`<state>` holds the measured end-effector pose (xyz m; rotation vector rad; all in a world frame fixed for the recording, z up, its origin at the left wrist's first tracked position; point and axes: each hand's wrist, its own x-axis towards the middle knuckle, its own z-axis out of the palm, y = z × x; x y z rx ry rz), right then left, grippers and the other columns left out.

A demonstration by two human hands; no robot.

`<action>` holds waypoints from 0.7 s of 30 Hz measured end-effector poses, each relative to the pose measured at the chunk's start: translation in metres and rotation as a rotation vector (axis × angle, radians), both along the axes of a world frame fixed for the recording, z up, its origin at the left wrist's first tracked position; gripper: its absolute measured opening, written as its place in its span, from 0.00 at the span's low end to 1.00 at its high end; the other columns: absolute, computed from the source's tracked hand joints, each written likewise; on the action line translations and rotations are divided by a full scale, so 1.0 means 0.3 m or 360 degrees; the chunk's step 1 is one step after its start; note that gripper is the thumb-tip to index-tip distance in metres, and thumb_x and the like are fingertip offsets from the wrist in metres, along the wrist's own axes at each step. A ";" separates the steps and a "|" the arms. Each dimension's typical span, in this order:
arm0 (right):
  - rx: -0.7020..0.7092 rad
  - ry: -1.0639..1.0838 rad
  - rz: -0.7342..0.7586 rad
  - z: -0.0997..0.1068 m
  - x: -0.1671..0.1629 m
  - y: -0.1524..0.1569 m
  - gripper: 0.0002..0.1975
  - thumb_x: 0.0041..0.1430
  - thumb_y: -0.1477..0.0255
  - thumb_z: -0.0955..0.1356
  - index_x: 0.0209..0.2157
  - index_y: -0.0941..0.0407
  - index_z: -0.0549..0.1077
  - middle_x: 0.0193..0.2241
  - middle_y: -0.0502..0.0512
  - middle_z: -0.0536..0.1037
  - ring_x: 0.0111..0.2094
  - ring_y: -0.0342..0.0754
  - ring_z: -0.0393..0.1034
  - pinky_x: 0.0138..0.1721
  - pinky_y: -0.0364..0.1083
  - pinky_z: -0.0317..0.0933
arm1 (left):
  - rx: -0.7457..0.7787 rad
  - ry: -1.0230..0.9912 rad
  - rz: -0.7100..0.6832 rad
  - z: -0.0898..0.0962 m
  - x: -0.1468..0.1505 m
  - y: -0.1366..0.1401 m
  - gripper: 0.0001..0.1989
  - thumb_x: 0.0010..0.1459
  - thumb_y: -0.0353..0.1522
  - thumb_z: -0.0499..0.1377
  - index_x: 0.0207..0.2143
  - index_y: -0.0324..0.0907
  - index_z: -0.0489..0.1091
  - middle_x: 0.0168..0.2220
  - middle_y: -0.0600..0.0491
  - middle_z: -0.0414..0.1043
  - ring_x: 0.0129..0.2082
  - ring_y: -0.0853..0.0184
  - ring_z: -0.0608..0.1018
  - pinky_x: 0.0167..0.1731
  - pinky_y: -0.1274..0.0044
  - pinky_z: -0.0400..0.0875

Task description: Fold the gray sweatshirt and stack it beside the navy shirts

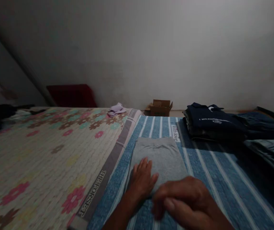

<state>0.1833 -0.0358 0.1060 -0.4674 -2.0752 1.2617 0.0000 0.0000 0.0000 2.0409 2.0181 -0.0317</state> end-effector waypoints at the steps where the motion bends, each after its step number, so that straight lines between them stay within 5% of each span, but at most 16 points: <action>1: -0.0015 -0.0043 -0.0145 -0.031 -0.015 0.041 0.20 0.62 0.59 0.58 0.34 0.52 0.78 0.27 0.51 0.79 0.30 0.45 0.73 0.34 0.44 0.65 | -0.0002 -0.0021 -0.0036 0.007 0.011 0.017 0.31 0.62 0.42 0.45 0.63 0.36 0.51 0.66 0.42 0.43 0.66 0.57 0.47 0.62 0.59 0.42; 9: 0.0105 -0.1278 -0.1341 -0.325 0.000 0.482 0.19 0.60 0.66 0.60 0.48 0.58 0.73 0.42 0.61 0.78 0.44 0.54 0.72 0.42 0.47 0.62 | 0.0123 -0.0175 -0.0415 0.011 0.067 0.212 0.29 0.63 0.43 0.42 0.62 0.37 0.54 0.67 0.43 0.43 0.66 0.58 0.44 0.63 0.61 0.41; 15: 0.0079 -0.1448 -0.1446 -0.411 0.005 0.697 0.20 0.60 0.63 0.60 0.41 0.62 0.76 0.43 0.68 0.76 0.44 0.57 0.71 0.38 0.47 0.61 | 0.0078 -0.0213 -0.0498 -0.037 0.061 0.318 0.33 0.63 0.48 0.39 0.64 0.38 0.50 0.67 0.44 0.40 0.67 0.58 0.42 0.62 0.57 0.38; 21: 0.0112 -0.1399 -0.1502 -0.484 -0.046 0.770 0.18 0.59 0.64 0.60 0.34 0.61 0.76 0.38 0.66 0.77 0.40 0.56 0.72 0.35 0.47 0.60 | 0.0291 -0.0185 -0.0447 -0.116 0.056 0.319 0.33 0.63 0.51 0.36 0.64 0.44 0.49 0.67 0.49 0.40 0.67 0.59 0.42 0.62 0.54 0.36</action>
